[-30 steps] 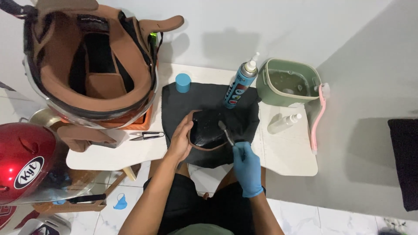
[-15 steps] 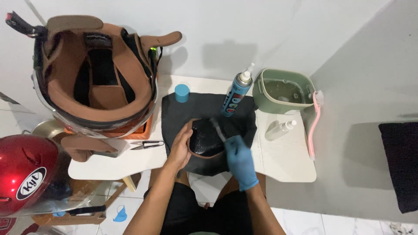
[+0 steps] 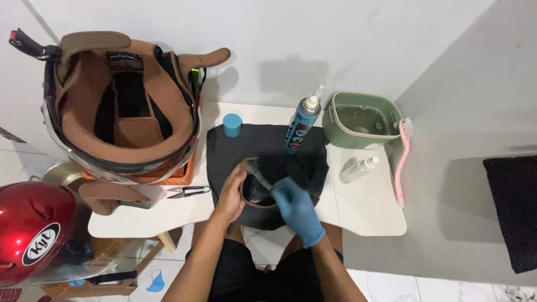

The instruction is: The person cleans a black helmet part by applying a white substance with a toothbrush and scrubbing it. They then wipe the part with a cloth and rinse the toothbrush in a bucket of water.

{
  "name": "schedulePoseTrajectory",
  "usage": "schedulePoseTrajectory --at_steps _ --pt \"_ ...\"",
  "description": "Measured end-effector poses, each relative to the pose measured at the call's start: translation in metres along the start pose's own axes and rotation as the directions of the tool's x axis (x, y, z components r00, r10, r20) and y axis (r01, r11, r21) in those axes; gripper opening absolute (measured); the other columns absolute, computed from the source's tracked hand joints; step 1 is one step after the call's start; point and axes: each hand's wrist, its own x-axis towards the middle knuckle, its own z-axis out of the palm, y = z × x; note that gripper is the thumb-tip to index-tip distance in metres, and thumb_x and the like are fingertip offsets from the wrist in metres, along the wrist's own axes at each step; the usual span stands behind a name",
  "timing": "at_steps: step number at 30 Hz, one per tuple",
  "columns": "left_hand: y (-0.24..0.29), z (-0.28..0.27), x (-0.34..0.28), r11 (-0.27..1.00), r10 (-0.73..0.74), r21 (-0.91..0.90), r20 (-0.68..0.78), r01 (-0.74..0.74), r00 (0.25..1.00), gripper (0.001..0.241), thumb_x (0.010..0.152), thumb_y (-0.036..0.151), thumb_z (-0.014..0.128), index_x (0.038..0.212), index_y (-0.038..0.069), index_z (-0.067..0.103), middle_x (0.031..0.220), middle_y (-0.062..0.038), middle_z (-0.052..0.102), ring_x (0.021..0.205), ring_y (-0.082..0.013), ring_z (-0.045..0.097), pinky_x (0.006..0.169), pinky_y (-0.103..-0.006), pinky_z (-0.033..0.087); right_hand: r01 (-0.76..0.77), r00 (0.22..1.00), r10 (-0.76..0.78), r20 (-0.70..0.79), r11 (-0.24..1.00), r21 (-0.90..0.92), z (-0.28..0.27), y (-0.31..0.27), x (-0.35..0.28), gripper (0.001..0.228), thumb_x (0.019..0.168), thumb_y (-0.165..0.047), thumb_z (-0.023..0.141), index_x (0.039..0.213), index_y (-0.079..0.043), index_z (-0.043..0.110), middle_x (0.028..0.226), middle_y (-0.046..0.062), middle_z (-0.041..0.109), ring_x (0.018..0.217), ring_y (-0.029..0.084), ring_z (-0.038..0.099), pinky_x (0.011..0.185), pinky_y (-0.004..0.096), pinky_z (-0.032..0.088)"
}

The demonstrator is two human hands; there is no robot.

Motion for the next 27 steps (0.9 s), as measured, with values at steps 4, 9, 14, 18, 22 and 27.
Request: schedulePoseTrajectory --at_steps 4,9,14,18,22,27 --pt "-0.008 -0.006 0.004 1.000 0.009 0.002 0.017 -0.009 1.000 0.052 0.107 0.021 0.045 0.157 0.010 0.038 0.157 -0.020 0.043 0.138 -0.0352 0.048 0.111 -0.0529 0.047 0.002 0.992 -0.017 -0.122 0.992 -0.123 -0.011 0.002 0.002 0.005 0.096 -0.017 0.067 0.100 -0.015 0.070 0.085 0.015 0.076 0.089 0.032 0.076 0.081 0.045 0.060" --pt "-0.011 -0.014 0.011 0.999 0.037 -0.002 0.055 -0.037 0.998 0.050 0.107 0.022 0.044 0.156 0.009 0.039 0.155 -0.021 0.045 0.136 -0.0361 0.050 0.110 -0.0532 0.048 0.046 0.998 -0.048 -0.032 0.996 -0.071 -0.004 0.002 0.003 0.003 0.094 -0.019 0.071 0.097 -0.020 0.072 0.082 0.008 0.079 0.086 0.029 0.078 0.081 0.041 0.061" --pt "-0.003 -0.004 0.004 0.999 0.044 -0.006 0.023 -0.044 0.999 0.049 0.107 0.020 0.044 0.154 0.006 0.041 0.155 -0.021 0.046 0.135 -0.0346 0.050 0.112 -0.0524 0.046 -0.004 0.998 0.001 -0.061 0.998 -0.062 0.001 0.001 0.006 0.006 0.095 -0.020 0.069 0.098 -0.017 0.072 0.085 0.011 0.079 0.089 0.030 0.077 0.083 0.042 0.061" --pt "-0.016 -0.016 0.009 0.999 0.042 -0.007 0.038 -0.042 0.998 0.050 0.106 0.020 0.046 0.154 0.005 0.040 0.155 -0.021 0.046 0.135 -0.0359 0.050 0.111 -0.0526 0.047 -0.061 0.989 0.041 -0.145 0.989 -0.135 -0.009 0.000 0.006 0.010 0.101 -0.021 0.065 0.102 -0.013 0.071 0.091 0.014 0.078 0.091 0.029 0.077 0.084 0.042 0.061" --pt "-0.024 -0.024 0.011 0.998 0.062 -0.013 0.031 -0.062 0.998 0.048 0.107 0.018 0.043 0.153 0.006 0.042 0.154 -0.021 0.047 0.135 -0.0349 0.050 0.111 -0.0526 0.047 -0.170 0.977 0.176 0.116 0.984 -0.060 -0.019 -0.009 -0.007 0.017 0.099 -0.022 0.068 0.103 -0.006 0.073 0.096 0.019 0.079 0.098 0.034 0.077 0.094 0.046 0.059" --pt "-0.023 -0.024 0.014 0.999 0.044 -0.020 0.003 -0.043 0.999 0.050 0.107 0.019 0.044 0.156 0.007 0.038 0.156 -0.021 0.044 0.135 -0.0342 0.050 0.111 -0.0526 0.047 -0.117 0.993 0.119 0.003 0.977 -0.179 -0.032 0.022 -0.025 0.014 0.095 -0.021 0.066 0.101 -0.013 0.075 0.085 0.017 0.078 0.089 0.042 0.075 0.078 0.051 0.060"
